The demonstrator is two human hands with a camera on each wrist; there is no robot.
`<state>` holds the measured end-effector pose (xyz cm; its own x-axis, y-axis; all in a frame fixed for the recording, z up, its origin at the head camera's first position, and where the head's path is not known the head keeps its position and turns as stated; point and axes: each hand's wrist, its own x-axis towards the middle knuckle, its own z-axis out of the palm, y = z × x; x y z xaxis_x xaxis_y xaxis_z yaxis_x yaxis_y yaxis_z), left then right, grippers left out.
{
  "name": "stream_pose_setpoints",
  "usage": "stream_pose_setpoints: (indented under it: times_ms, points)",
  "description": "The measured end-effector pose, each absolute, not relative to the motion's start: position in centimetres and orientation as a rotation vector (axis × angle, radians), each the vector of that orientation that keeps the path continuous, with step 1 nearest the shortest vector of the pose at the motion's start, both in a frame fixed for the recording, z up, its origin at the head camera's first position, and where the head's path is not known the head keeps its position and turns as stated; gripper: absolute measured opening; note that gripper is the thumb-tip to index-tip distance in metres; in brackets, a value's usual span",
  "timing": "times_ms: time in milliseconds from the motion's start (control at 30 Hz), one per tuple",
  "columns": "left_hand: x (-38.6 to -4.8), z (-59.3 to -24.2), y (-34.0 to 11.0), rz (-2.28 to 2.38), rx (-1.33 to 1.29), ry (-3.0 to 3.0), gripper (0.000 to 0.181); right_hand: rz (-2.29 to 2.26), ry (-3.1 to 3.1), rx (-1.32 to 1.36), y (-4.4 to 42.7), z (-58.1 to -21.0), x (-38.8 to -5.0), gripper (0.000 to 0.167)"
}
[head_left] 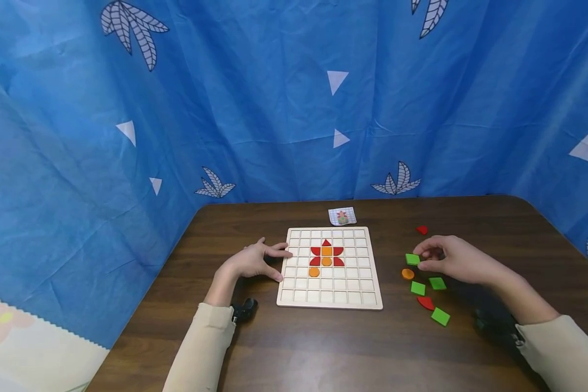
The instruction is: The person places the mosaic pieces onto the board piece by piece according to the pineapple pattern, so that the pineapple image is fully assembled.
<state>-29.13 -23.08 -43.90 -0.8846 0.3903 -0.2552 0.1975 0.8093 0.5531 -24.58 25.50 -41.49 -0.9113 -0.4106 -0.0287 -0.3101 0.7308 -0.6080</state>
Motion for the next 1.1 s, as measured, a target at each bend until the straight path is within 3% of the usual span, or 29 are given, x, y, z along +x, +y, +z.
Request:
stream_pose_setpoints:
  times_ms: [533,1100]
  points:
    - [-29.1,-44.4,-23.1,0.752,0.419,2.641,0.061,-0.998,2.783,-0.557,17.7,-42.0,-24.0,0.022]
    - [-29.2,-44.1,-23.1,0.773,0.417,2.631,0.062,-0.996,2.733,-0.595,10.9,-42.9,-25.3,0.024]
